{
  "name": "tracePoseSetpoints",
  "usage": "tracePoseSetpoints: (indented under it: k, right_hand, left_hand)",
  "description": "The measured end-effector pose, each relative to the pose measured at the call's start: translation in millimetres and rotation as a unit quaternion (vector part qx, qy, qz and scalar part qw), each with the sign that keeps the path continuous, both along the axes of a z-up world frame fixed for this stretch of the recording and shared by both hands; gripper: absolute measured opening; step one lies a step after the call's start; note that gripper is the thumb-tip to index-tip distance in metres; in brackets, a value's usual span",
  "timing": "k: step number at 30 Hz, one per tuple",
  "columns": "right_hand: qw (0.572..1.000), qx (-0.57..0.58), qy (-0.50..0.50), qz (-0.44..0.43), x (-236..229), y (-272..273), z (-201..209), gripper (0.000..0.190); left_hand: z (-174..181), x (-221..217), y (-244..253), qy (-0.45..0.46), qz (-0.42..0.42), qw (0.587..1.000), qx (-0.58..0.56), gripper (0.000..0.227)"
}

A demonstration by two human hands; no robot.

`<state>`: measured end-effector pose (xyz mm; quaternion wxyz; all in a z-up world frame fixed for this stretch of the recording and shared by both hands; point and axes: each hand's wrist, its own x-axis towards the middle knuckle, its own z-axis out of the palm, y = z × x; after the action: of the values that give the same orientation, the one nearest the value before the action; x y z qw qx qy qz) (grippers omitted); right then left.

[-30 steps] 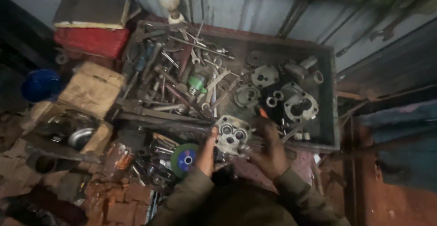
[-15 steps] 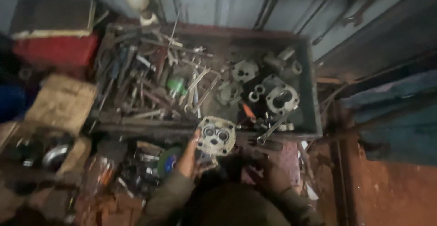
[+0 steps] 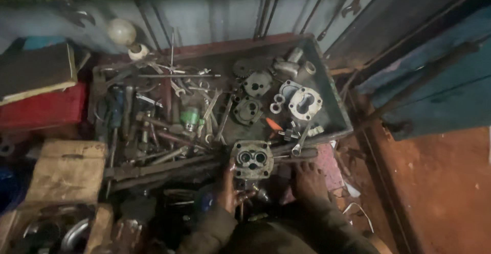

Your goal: The person holds a metallic engine component and uses a small tool to scrape and clean its surfaces. They repeatedly rotate the part to access different areas, occasionally wiping it with a cloth.

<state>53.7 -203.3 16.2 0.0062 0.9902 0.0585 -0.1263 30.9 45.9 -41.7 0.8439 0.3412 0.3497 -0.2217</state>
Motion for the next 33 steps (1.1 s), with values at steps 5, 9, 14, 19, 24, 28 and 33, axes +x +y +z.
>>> tracePoseSetpoints:
  k: [5,9,14,19,24,28,33]
  right_hand:
    - [0.995,0.079,-0.030,-0.060,-5,3,5,0.037]
    - [0.939,0.301,0.043,-0.164,-27,10,49,0.030]
    - [0.813,0.552,-0.038,-0.179,-39,47,125,0.050]
    - [0.847,0.521,-0.086,-0.057,-16,83,147,0.052]
    - [0.869,0.481,-0.096,-0.064,-6,80,149,0.052]
    - [0.871,0.469,-0.134,0.068,-12,67,139,0.050]
    - [0.826,0.553,-0.092,0.062,-8,49,134,0.059]
  left_hand:
    - [-23,1,-8,0.009,-0.017,1.000,0.020,0.072]
    - [-24,-8,-9,-0.075,0.028,0.987,0.139,0.069]
    - [1,-4,-6,-0.210,0.033,0.932,0.293,0.072]
    - [34,1,-2,-0.068,0.054,0.987,0.135,0.070]
    - [26,1,-1,-0.107,0.062,0.973,0.197,0.070]
    - [7,-3,-7,-0.083,-0.002,0.950,0.302,0.070]
    - [29,-2,-16,-0.108,0.088,0.966,0.218,0.079]
